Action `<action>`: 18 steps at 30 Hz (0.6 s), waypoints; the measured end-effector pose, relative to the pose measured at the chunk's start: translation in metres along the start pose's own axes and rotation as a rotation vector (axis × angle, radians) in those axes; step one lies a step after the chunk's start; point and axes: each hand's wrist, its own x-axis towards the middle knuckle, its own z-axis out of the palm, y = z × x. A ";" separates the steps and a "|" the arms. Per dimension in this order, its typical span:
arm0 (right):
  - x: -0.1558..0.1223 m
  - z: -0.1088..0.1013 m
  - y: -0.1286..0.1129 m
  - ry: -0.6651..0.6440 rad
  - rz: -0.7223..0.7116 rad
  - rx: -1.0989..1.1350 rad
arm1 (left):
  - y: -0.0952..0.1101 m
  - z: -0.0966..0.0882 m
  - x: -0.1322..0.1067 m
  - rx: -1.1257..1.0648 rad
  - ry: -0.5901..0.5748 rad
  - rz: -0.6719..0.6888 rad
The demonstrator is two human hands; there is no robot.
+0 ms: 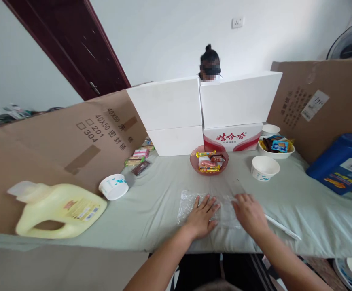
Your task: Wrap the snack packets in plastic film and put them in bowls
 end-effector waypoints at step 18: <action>-0.019 0.058 0.033 0.040 -0.211 0.082 | -0.061 0.004 -0.072 0.155 0.392 -0.501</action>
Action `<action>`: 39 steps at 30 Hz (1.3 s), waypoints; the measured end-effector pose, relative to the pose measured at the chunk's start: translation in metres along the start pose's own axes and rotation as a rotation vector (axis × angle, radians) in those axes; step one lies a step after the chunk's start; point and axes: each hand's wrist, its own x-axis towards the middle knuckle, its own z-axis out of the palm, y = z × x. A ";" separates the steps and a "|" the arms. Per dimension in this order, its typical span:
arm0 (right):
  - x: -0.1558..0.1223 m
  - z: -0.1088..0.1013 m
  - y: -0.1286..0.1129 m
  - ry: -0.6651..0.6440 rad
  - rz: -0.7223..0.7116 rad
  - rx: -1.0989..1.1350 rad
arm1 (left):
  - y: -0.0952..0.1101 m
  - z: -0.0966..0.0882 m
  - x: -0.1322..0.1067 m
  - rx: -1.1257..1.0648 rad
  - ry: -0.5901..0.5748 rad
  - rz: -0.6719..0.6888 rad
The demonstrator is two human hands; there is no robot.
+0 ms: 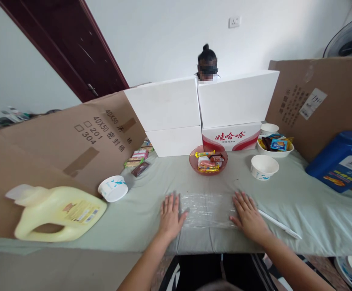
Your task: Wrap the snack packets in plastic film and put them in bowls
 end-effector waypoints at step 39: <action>0.061 -0.012 -0.018 -0.087 0.247 -0.217 | 0.110 0.015 0.046 -0.175 -0.140 0.380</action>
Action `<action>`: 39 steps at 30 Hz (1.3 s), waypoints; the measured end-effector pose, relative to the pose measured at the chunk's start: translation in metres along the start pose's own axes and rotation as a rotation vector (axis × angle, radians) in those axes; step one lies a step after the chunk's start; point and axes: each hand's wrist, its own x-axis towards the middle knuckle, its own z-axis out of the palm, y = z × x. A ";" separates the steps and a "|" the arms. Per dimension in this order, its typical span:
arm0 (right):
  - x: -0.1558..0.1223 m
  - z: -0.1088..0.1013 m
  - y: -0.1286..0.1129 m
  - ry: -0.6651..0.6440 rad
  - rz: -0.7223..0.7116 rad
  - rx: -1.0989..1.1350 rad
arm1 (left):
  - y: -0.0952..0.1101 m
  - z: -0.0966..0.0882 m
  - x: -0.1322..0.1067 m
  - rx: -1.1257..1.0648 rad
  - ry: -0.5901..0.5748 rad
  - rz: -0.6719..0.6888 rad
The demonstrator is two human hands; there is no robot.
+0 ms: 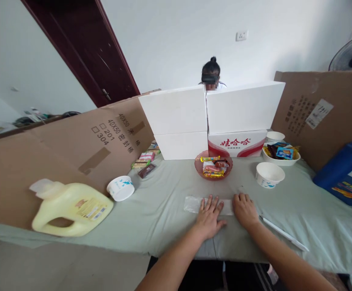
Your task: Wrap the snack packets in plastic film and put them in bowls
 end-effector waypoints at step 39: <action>-0.030 -0.014 -0.001 -0.154 -0.639 0.600 | -0.016 -0.005 0.007 -0.161 0.324 -0.416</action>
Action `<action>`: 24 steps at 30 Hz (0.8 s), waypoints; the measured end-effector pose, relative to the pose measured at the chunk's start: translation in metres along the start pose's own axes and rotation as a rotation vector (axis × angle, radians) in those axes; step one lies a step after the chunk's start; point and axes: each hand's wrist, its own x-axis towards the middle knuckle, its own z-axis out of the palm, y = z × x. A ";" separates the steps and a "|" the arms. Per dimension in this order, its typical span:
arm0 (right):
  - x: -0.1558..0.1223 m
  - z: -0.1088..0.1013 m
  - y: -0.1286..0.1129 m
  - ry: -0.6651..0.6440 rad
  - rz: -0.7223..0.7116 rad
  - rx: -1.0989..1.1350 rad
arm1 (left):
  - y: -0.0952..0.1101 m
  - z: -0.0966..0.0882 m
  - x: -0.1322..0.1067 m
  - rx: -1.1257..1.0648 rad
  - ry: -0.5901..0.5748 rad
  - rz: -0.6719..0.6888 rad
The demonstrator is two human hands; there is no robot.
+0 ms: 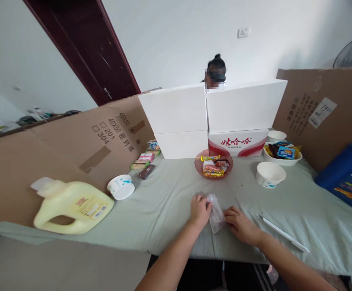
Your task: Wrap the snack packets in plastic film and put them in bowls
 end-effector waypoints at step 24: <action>-0.005 0.028 -0.010 -0.042 -0.183 -0.395 | -0.008 -0.018 -0.009 0.184 -0.003 0.149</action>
